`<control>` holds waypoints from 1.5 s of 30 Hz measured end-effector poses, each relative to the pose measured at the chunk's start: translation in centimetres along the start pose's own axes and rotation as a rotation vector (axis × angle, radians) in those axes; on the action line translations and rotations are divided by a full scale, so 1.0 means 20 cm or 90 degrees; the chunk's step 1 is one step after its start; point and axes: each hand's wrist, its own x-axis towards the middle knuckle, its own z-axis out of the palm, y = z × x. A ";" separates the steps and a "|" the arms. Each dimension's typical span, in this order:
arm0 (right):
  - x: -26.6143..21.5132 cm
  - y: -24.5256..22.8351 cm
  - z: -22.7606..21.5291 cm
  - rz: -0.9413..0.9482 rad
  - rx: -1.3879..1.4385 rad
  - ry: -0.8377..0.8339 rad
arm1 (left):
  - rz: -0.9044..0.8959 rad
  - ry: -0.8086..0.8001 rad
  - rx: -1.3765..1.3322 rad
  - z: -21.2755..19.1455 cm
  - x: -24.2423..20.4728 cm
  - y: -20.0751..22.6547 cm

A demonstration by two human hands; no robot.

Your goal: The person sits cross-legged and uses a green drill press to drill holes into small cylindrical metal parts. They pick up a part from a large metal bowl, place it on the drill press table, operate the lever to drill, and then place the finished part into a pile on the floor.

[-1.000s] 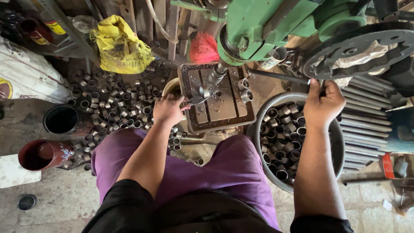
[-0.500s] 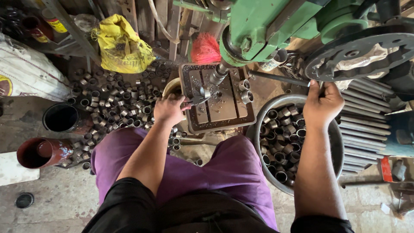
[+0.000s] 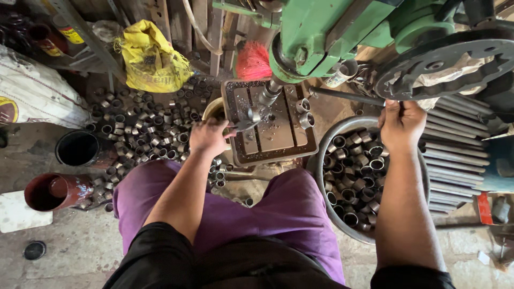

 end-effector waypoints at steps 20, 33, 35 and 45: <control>0.51 -0.11 -0.18 0.182 0.012 -0.201 | 0.015 0.073 -0.027 0.03 -0.01 0.00; 0.12 -0.47 -0.27 0.141 -0.046 -0.163 | 0.023 0.074 -0.046 0.01 -0.01 -0.01; 0.09 -0.45 -0.26 0.133 -0.082 -0.130 | 0.026 0.081 -0.036 0.01 -0.02 0.00; 0.05 -0.17 -0.22 0.027 0.061 -0.067 | 0.051 0.100 0.027 0.03 -0.01 -0.03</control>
